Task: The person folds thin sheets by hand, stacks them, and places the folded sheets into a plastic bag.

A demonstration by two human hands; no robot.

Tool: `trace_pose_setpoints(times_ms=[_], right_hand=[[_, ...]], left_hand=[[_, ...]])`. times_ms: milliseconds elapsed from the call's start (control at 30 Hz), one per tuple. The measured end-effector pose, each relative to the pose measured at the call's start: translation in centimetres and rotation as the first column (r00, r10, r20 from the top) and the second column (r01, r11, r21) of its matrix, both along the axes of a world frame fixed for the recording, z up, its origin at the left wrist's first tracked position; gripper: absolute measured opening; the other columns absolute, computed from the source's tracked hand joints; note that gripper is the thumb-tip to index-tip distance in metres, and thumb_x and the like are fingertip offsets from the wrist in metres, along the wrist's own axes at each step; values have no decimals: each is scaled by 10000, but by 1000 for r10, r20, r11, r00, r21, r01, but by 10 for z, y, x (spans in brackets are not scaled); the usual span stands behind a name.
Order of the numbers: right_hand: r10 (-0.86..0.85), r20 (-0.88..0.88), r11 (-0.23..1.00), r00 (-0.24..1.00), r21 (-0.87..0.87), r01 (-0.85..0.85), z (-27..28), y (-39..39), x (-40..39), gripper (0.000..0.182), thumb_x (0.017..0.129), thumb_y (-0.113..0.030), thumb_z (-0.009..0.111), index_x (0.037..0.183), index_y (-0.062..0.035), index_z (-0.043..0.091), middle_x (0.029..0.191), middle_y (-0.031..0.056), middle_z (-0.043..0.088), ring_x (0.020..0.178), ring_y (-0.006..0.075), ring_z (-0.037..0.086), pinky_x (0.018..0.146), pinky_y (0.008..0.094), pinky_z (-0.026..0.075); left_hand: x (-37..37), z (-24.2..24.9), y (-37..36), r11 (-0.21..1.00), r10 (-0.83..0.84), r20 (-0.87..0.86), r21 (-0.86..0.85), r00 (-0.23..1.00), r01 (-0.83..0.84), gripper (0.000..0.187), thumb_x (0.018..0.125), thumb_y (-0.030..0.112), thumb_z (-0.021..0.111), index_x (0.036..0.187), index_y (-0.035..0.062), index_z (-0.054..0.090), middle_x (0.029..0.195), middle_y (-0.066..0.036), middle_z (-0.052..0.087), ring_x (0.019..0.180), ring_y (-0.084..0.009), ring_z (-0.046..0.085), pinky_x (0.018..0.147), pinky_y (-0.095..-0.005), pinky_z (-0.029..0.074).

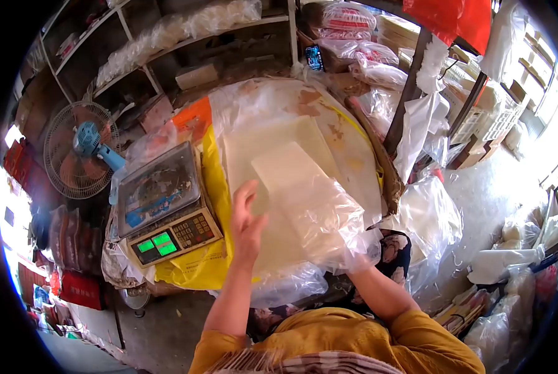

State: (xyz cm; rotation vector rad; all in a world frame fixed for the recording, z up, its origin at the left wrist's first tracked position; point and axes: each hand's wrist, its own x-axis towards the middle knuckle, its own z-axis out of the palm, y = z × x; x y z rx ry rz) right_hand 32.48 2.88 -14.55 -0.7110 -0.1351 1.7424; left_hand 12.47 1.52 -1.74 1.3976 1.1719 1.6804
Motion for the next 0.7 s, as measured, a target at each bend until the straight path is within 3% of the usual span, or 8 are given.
trace_pose_setpoints(times_ms=[133, 233, 267, 300, 400, 533, 600, 700], right_hand=[[75, -136, 992, 988, -95, -88, -3, 13, 9, 367, 870, -285, 583, 1126, -23, 570, 1019, 104, 629, 850, 227, 632, 799, 388, 521], [-32, -201, 991, 979, -137, 5, 17, 32, 15, 368, 868, -281, 585, 1130, -24, 567, 1021, 104, 629, 845, 231, 634, 806, 392, 521], [-30, -196, 993, 980, -120, 7, 37, 39, 15, 368, 868, -280, 586, 1131, -24, 566, 1021, 104, 629, 843, 233, 635, 808, 393, 522], [132, -106, 991, 986, 29, -129, 121, 33, 14, 344, 867, -272, 587, 1115, -35, 561, 1000, 91, 634, 851, 232, 634, 812, 384, 517], [159, 184, 941, 970, 270, -205, 128, 70, 15, 174, 864, -154, 587, 1006, -54, 594, 895, 69, 654, 804, 214, 631, 720, 336, 513], [19, 632, 981, 775, 137, -136, 41, 105, 16, 156, 871, -116, 564, 970, -2, 603, 848, 104, 661, 767, 247, 642, 667, 329, 500], [-101, 857, 993, 506, 122, -7, 11, 88, 9, 190, 865, -128, 569, 974, 24, 604, 839, 138, 671, 759, 255, 645, 662, 352, 496], [-342, 937, 915, 78, 350, -201, -9, 73, 21, 245, 853, -167, 577, 998, 30, 602, 877, 187, 672, 759, 279, 640, 698, 383, 490]], left_hand=[[15, 12, 35, 988, -151, -632, -79, 760, 130, 411, 740, 152, 705, 1115, 32, 587, 1176, -143, 562, 1160, -251, 463, 993, -360, 373], [-5, 23, 51, 931, -212, -102, -322, 972, 169, 246, 839, 164, 598, 1041, 26, 617, 1049, -96, 625, 906, -191, 592, 812, -309, 486], [-10, 31, 53, 869, -207, 120, -434, 971, 239, 232, 862, 163, 570, 1045, 27, 615, 1023, -84, 636, 843, -180, 612, 770, -298, 506], [-6, 32, 54, 930, -157, 128, -314, 979, 191, 235, 913, 145, 473, 1052, 19, 615, 961, -66, 647, 750, -160, 619, 674, -287, 522], [-7, 7, 72, 935, 46, 483, -329, 874, 132, 235, 903, 121, 487, 1071, 4, 603, 952, -83, 652, 776, -179, 629, 648, -313, 522], [-13, -61, 72, 890, 113, 135, -455, 984, -40, 346, 843, 201, 608, 1091, -37, 576, 965, -161, 656, 844, -219, 647, 675, -337, 520], [-12, -89, 63, 857, 113, -108, -492, 988, -151, 356, 833, 232, 624, 1066, -34, 589, 953, -186, 657, 850, -233, 652, 687, -346, 519], [-17, -126, 65, 891, 17, -469, -394, 883, -226, 313, 831, 250, 613, 1005, -11, 616, 909, -186, 660, 827, -264, 654, 692, -383, 510]])
